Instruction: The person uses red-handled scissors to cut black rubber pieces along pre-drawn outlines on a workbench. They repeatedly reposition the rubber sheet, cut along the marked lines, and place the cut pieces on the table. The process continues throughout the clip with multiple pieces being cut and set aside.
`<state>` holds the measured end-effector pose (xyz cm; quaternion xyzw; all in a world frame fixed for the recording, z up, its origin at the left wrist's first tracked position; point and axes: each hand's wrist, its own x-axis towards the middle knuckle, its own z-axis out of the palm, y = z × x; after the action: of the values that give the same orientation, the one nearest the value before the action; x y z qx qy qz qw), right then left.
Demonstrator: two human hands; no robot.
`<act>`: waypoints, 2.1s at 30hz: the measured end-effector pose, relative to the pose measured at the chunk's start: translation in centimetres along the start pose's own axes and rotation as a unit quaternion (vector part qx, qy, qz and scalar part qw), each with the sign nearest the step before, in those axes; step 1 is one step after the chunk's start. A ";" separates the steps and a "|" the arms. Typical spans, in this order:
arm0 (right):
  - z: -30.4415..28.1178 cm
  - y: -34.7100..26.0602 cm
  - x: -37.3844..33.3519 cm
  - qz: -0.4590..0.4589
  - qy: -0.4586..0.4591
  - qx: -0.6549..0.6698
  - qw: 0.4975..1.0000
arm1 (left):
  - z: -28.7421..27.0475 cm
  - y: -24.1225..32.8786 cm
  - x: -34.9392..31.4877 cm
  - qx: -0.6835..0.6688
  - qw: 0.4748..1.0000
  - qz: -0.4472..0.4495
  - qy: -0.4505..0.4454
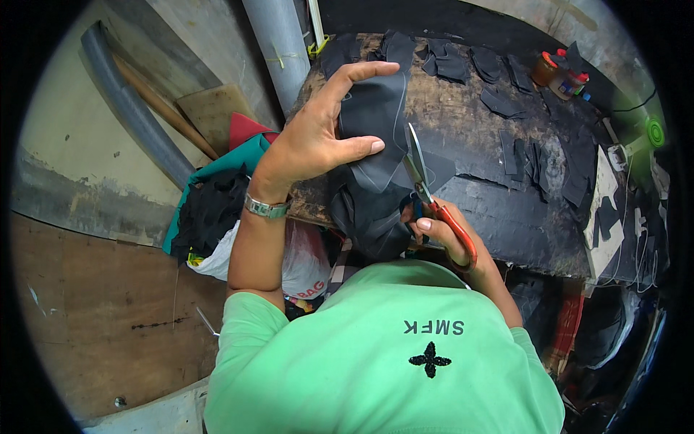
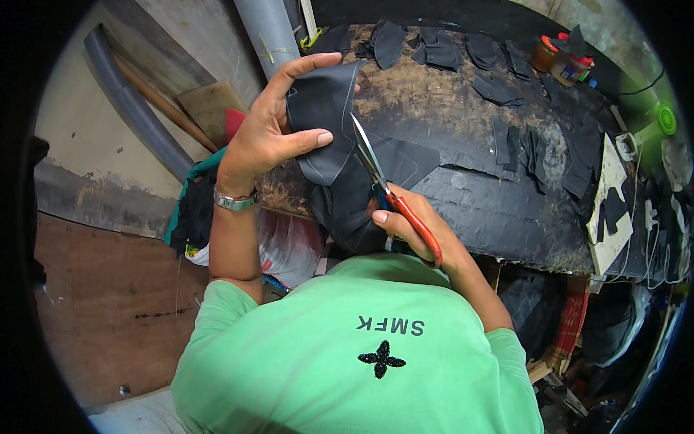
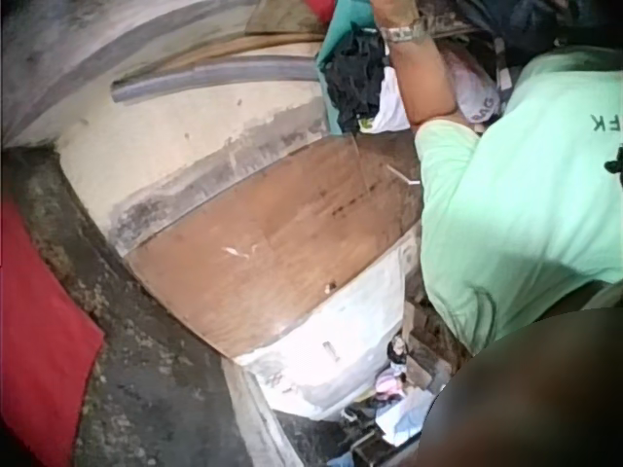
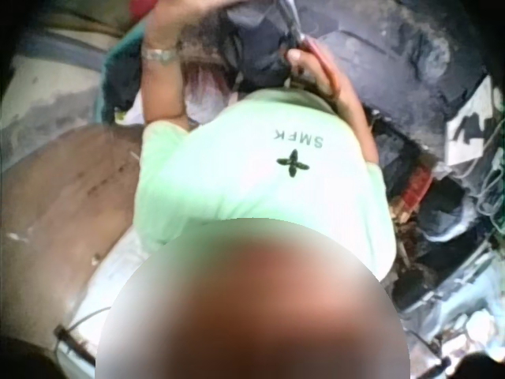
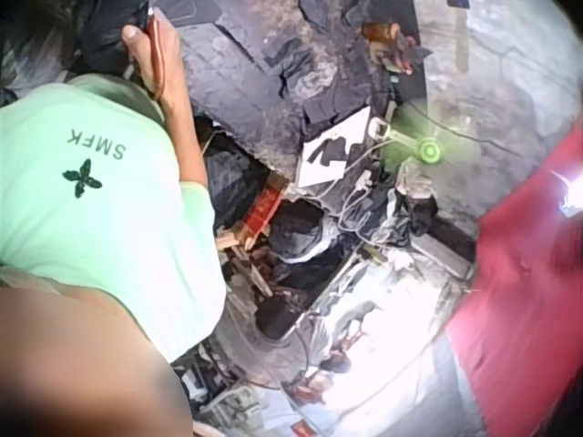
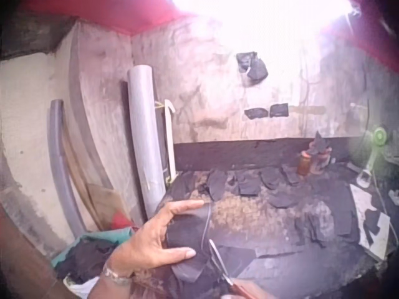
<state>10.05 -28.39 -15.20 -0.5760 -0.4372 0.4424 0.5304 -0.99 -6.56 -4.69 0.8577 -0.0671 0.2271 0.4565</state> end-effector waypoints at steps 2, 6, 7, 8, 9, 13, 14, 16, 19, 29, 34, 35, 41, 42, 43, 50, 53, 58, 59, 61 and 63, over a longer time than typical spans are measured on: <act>0.0 -0.3 0.1 -0.028 0.007 -0.032 0.999 | -0.3 0.3 0.1 0.036 0.999 0.018 -0.024; -0.1 -1.0 0.0 -0.030 0.014 -0.101 0.994 | -0.5 0.6 0.3 0.015 0.998 0.030 -0.049; -0.1 -1.1 0.0 -0.029 0.013 -0.098 0.995 | -0.5 0.6 0.4 0.027 0.997 0.040 -0.056; -0.1 -1.1 -0.1 -0.025 0.011 -0.095 0.995 | -0.5 0.6 0.4 0.028 0.997 0.043 -0.060; -0.1 -1.2 -0.1 -0.017 0.010 -0.090 0.996 | -0.6 0.7 0.4 0.034 0.996 0.043 -0.064; 0.0 -1.2 0.0 -0.045 0.022 -0.108 0.993 | -0.9 0.8 0.4 0.055 0.993 0.047 -0.088; 0.0 -1.2 -0.1 -0.041 0.022 -0.106 0.993 | -0.9 0.8 0.3 0.051 0.994 0.037 -0.090; -0.1 -1.5 -0.1 -0.021 0.012 -0.099 0.995 | -1.1 0.9 0.2 0.060 0.994 0.024 -0.090; -0.4 -2.0 -0.4 0.014 -0.005 -0.085 0.996 | -1.1 0.9 0.1 0.095 0.992 0.031 -0.077; -0.2 -2.3 -0.9 0.037 0.000 -0.070 0.997 | -1.1 0.7 -0.4 0.051 0.997 0.009 -0.062; -0.3 -2.3 -0.4 -0.001 -0.002 -0.063 0.998 | -0.6 0.8 -0.5 0.041 0.997 0.019 -0.065; -0.3 -2.3 -0.2 -0.016 0.000 -0.071 0.997 | -0.5 0.8 -0.5 0.035 0.997 0.013 -0.069; -0.8 -2.3 -0.2 0.002 -0.026 -0.086 0.996 | 0.1 0.5 -0.8 0.035 0.998 0.003 -0.055; -0.9 -2.3 -0.3 0.011 -0.028 -0.093 0.995 | 0.2 0.4 -1.0 0.029 0.999 -0.008 -0.044; -0.9 -2.2 -0.3 0.005 -0.029 -0.075 0.997 | 0.3 0.4 -1.1 0.023 0.999 -0.018 -0.034; -0.7 -1.4 -0.4 0.000 -0.016 -0.017 1.000 | 2.3 0.0 -1.8 -0.078 0.995 -0.016 0.054; -0.7 -1.2 -0.5 -0.003 -0.010 -0.010 1.000 | 2.8 -0.1 -2.0 -0.108 0.991 -0.020 0.080; -0.5 -1.0 -0.5 -0.025 -0.006 0.019 0.999 | 3.5 0.0 -2.3 -0.137 0.985 -0.021 0.108; -0.4 -1.0 -0.5 -0.027 -0.002 0.019 0.999 | 3.6 0.1 -2.3 -0.120 0.986 -0.020 0.115; -0.3 -0.9 -0.5 -0.032 0.000 0.032 0.999 | 3.8 0.3 -2.4 -0.088 0.988 -0.017 0.128; -0.1 -0.9 -0.6 -0.028 0.006 0.046 0.999 | 3.9 0.6 -2.8 -0.082 0.986 -0.027 0.140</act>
<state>10.02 -28.91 -14.28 -0.5411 -0.4292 0.4436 0.5712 -2.36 -10.36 -7.35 0.7788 0.0026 0.3258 0.5360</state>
